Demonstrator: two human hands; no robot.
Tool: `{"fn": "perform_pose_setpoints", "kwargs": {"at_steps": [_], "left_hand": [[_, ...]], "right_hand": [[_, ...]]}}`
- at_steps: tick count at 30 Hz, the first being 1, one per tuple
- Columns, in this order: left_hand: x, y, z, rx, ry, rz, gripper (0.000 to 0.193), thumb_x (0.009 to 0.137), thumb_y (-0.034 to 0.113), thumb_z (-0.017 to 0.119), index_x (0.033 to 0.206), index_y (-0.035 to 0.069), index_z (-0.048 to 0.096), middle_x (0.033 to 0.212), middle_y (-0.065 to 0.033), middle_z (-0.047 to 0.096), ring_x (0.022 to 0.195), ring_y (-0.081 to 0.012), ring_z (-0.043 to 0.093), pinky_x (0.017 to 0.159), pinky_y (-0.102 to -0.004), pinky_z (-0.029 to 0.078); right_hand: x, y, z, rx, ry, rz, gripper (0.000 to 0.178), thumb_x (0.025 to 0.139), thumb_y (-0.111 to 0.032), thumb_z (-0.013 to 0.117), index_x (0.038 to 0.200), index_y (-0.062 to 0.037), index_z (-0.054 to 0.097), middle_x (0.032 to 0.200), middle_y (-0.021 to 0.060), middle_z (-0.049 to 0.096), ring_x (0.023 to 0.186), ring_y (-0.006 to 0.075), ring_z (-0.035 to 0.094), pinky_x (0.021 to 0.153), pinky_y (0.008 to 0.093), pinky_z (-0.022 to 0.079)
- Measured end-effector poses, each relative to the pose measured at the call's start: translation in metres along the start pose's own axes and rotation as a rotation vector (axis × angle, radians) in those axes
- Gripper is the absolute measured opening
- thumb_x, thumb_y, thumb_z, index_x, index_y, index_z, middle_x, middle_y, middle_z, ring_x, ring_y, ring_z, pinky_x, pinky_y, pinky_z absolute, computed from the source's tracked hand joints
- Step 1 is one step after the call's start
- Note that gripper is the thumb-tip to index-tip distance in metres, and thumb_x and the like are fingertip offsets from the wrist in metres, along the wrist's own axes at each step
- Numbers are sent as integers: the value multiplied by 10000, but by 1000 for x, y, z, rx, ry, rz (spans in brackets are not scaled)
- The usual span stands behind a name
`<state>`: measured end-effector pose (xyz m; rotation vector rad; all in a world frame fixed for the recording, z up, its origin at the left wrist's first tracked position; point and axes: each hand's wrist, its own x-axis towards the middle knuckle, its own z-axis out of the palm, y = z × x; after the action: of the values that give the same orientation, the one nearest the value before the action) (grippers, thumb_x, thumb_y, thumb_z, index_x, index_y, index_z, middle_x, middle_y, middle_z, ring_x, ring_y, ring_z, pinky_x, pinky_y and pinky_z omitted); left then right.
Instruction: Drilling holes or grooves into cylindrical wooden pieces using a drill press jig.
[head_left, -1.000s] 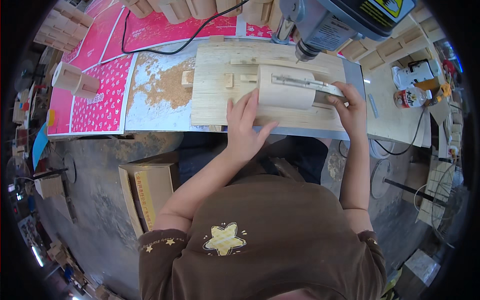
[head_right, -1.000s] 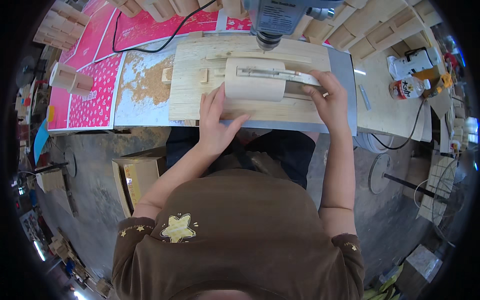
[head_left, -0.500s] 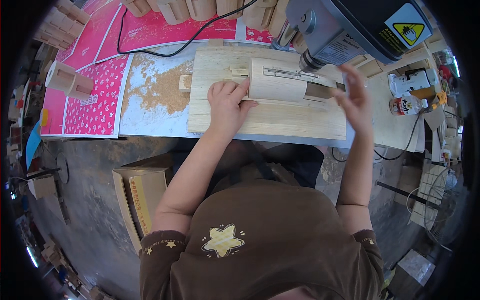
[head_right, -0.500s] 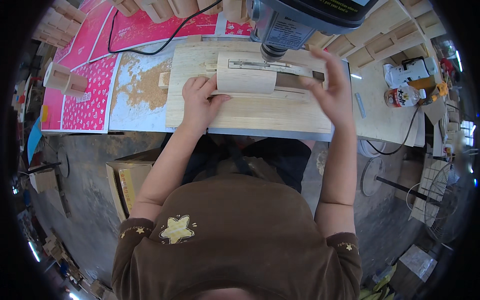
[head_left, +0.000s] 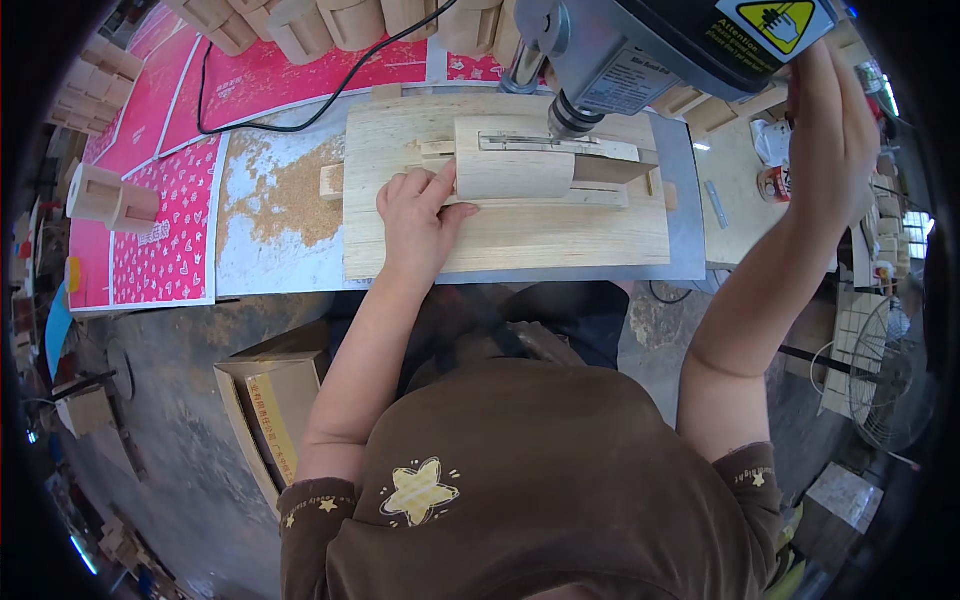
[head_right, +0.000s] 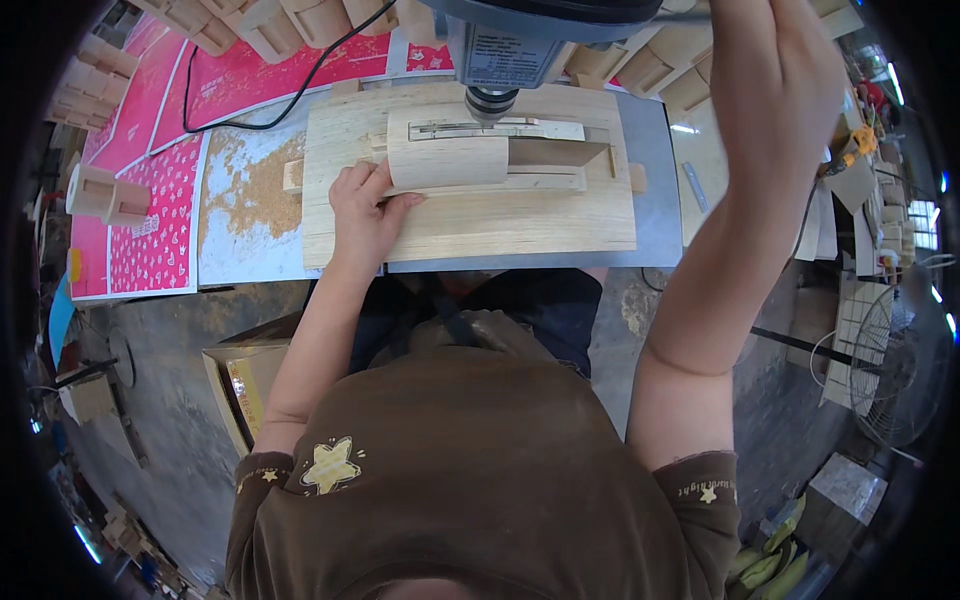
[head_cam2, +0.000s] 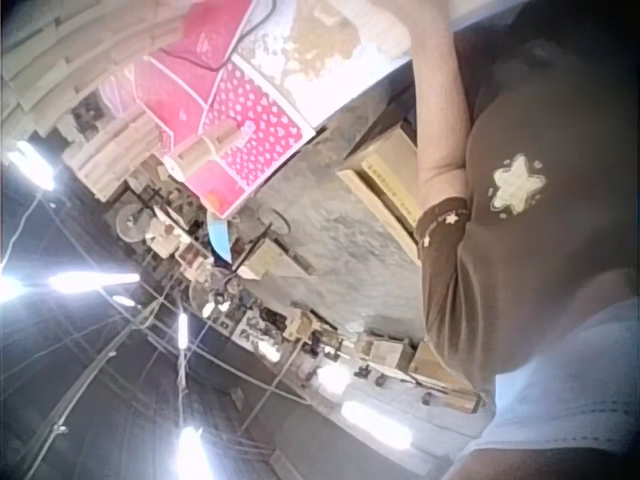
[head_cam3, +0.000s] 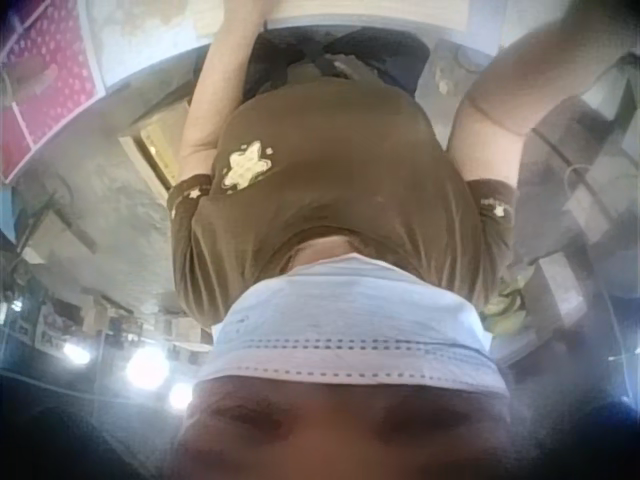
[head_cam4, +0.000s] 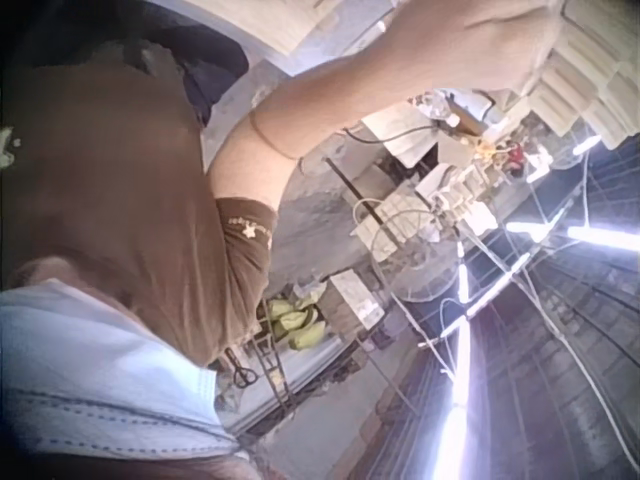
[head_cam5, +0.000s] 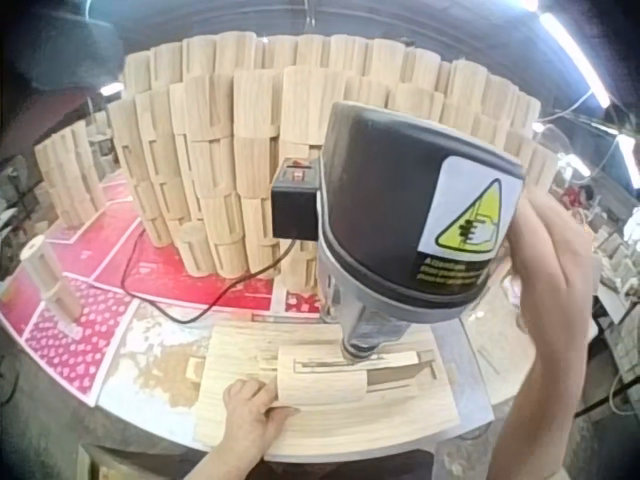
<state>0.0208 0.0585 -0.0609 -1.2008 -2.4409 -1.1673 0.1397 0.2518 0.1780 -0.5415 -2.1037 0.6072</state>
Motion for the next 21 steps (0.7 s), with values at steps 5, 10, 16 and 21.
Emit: {"fn": "perform_pose_setpoints", "kwargs": {"at_steps": [5, 10, 16, 21], "left_hand": [[4, 6, 2, -4, -17, 30, 541, 605, 202, 768, 1124, 141, 625, 758, 3, 502, 794, -198, 488, 790, -362, 327], [4, 4, 3, -6, -17, 22, 548, 602, 207, 774, 1124, 130, 625, 772, 5, 510, 796, -197, 490, 785, -362, 329], [4, 9, 2, 50, -36, 9, 556, 596, 207, 777, 1124, 129, 623, 782, 5, 519, 814, -198, 494, 786, -361, 324], [6, 16, 11, 93, -23, 57, 536, 615, 240, 765, 1123, 135, 625, 794, -1, 530, 827, -202, 499, 792, -375, 321]], "right_hand": [[-83, 34, 1, 0, 63, 49, 191, 916, -99, 493, 927, 26, 637, 674, 59, 584, 648, 86, 509, 583, 242, 391], [-111, 94, 54, 42, 43, -153, 132, 874, -36, 519, 916, 19, 632, 779, 101, 612, 662, 202, 553, 614, 283, 411], [-91, 86, 28, 27, 146, -374, 164, 893, -62, 487, 866, 32, 619, 694, 75, 552, 592, 157, 480, 552, 260, 370], [23, 34, -7, -1, 130, -263, 219, 873, -173, 525, 860, 27, 614, 713, 66, 563, 676, 131, 492, 613, 253, 368]]}}
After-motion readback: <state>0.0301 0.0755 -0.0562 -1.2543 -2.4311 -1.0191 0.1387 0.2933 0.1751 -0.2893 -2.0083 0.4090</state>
